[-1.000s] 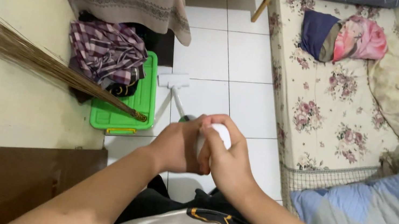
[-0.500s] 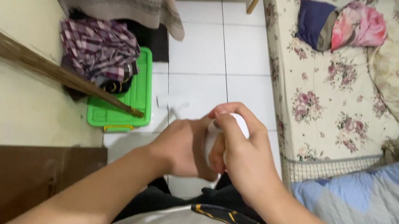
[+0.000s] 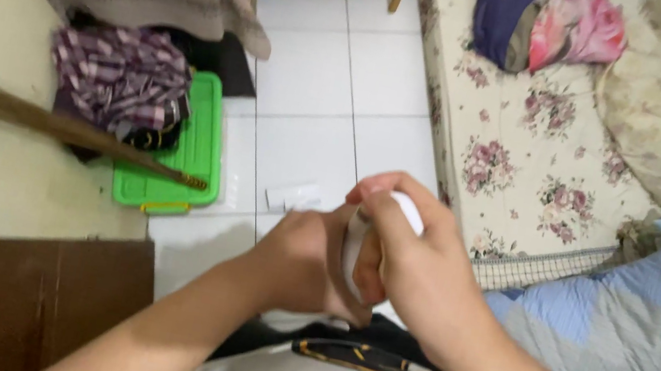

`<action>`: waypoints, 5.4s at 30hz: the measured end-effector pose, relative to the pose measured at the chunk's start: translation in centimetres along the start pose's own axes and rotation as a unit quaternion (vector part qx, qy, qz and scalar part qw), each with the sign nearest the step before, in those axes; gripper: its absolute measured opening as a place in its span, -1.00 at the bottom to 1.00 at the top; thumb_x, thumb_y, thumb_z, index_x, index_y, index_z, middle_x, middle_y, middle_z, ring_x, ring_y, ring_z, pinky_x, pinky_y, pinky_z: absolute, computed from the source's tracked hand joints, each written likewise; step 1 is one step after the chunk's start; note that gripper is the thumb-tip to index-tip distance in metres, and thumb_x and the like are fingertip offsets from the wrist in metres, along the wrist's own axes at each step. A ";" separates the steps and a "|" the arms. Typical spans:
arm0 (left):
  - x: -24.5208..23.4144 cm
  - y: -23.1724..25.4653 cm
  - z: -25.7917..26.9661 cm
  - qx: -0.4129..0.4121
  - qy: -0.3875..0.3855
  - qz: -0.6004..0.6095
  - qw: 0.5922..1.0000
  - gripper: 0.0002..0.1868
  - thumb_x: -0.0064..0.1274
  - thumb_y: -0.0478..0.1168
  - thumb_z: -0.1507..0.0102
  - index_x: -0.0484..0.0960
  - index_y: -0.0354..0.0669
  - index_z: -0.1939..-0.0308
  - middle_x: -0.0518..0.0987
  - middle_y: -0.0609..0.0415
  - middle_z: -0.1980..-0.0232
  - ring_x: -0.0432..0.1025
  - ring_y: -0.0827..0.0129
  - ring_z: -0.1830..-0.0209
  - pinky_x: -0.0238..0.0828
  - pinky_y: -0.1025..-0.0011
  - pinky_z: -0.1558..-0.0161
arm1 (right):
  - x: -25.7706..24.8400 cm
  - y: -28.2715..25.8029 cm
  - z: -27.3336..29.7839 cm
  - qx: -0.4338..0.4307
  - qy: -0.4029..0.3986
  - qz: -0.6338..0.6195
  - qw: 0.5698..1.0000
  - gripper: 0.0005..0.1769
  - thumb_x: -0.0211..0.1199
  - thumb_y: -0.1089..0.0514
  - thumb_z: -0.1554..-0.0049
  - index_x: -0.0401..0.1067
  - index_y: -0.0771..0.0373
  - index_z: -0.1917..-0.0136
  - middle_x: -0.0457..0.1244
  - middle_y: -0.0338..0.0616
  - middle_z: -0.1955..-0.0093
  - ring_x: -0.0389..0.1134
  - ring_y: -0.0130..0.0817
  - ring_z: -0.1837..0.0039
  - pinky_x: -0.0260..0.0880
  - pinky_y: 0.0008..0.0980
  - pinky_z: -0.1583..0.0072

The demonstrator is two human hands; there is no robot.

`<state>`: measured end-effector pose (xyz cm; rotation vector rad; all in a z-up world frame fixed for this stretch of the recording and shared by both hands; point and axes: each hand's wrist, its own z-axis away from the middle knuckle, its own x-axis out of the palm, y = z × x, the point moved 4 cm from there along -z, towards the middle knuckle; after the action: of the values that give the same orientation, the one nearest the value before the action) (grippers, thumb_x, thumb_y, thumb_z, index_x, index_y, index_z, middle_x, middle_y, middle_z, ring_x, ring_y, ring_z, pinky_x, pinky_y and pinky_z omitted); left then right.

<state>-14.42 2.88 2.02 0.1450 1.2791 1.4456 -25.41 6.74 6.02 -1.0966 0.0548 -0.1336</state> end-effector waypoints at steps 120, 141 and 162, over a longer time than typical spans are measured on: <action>-2.2 -2.8 -3.0 -0.035 -0.200 0.017 0.979 -0.17 0.08 -0.11 -0.15 0.25 -0.05 -0.52 0.61 -0.23 -0.21 0.51 0.12 -0.24 0.40 0.33 -0.24 | -1.4 -0.8 -0.5 -0.077 0.206 0.163 0.962 -0.79 0.29 0.03 -0.12 0.54 0.22 0.11 0.39 -0.29 0.23 0.33 -0.58 0.15 0.40 -0.48 0.08; 7.9 4.4 -3.1 -0.002 -0.204 0.053 0.977 -0.02 0.29 -0.09 -0.06 0.18 -0.02 -0.53 0.32 -0.13 -0.49 0.17 0.07 -0.51 0.12 0.30 -0.42 | -10.0 1.3 6.2 0.006 0.146 0.178 0.973 -0.80 0.26 0.05 -0.07 0.55 0.20 0.13 0.34 -0.17 0.41 0.23 -0.54 0.33 0.32 -0.42 0.24; 10.5 10.4 -4.0 -0.039 -0.181 0.101 0.978 0.30 0.31 0.19 0.07 -0.07 -0.16 -0.58 0.33 -0.12 -0.49 0.22 0.25 -0.53 0.15 0.39 -0.42 | -17.9 2.6 5.9 -0.070 0.190 0.205 0.958 -0.71 0.25 -0.04 -0.09 0.57 0.20 0.09 0.45 -0.19 0.23 0.42 -0.46 0.12 0.43 -0.42 0.01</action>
<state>-27.43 10.91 2.41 0.4753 0.9280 1.5549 -42.23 15.55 6.08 -1.1663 0.6422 0.0368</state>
